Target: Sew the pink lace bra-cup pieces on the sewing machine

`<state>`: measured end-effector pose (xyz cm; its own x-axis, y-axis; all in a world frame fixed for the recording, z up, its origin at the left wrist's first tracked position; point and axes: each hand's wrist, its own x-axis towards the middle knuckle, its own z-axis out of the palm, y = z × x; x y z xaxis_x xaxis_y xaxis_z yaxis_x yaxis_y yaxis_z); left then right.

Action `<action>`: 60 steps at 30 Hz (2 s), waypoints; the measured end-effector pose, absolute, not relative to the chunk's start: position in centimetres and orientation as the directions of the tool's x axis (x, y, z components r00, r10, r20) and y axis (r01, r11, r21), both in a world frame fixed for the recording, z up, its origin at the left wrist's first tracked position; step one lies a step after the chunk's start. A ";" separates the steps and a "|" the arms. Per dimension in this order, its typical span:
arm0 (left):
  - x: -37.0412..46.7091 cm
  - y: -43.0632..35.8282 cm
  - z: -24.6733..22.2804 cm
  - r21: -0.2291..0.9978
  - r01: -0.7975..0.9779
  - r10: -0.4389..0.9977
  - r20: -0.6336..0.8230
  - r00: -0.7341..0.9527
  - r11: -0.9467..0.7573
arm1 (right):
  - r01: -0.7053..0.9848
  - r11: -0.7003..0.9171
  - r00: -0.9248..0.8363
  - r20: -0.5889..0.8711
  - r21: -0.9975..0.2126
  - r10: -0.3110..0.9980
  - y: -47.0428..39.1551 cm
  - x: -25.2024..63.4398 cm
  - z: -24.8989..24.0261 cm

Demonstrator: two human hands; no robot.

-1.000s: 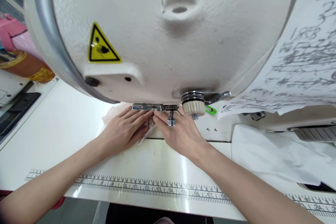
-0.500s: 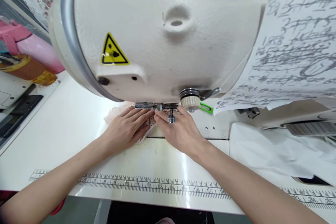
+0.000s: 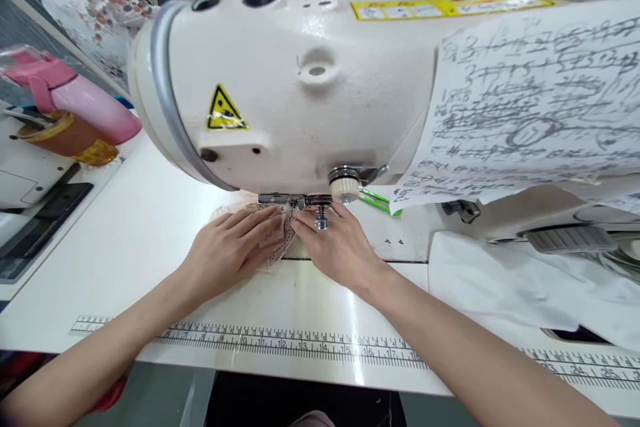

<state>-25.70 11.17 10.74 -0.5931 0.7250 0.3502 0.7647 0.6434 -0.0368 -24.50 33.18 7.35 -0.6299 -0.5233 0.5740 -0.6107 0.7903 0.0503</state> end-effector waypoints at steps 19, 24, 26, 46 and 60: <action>-23.5 9.8 11.9 -0.029 0.760 0.728 0.315 -0.609 0.649 | -0.771 0.628 -0.535 0.642 -0.107 -0.549 32.9 -24.6 7.7; -26.1 11.0 12.5 0.159 0.752 0.693 0.305 -0.654 0.640 | -0.745 0.655 -0.563 0.647 -0.127 -0.514 32.8 -24.6 7.8; -26.8 11.3 12.7 0.176 0.801 0.755 0.269 -0.598 0.572 | -0.732 0.667 -0.575 0.647 -0.135 -0.501 32.9 -24.5 8.0; -27.4 11.1 9.7 -0.116 0.865 0.809 0.433 -0.398 0.488 | -0.715 0.693 -0.611 0.562 -0.090 -0.558 32.4 -24.5 7.8; -28.0 10.1 8.7 -0.006 0.884 0.858 0.246 -0.452 0.467 | -0.731 0.683 -0.550 0.591 0.002 -0.590 31.7 -24.3 7.3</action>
<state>-27.99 10.13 8.66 -0.4515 0.8578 0.2455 0.8842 0.4671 -0.0060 -24.31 31.72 7.29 -0.5501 -0.5902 0.5908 -0.7307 0.6827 0.0015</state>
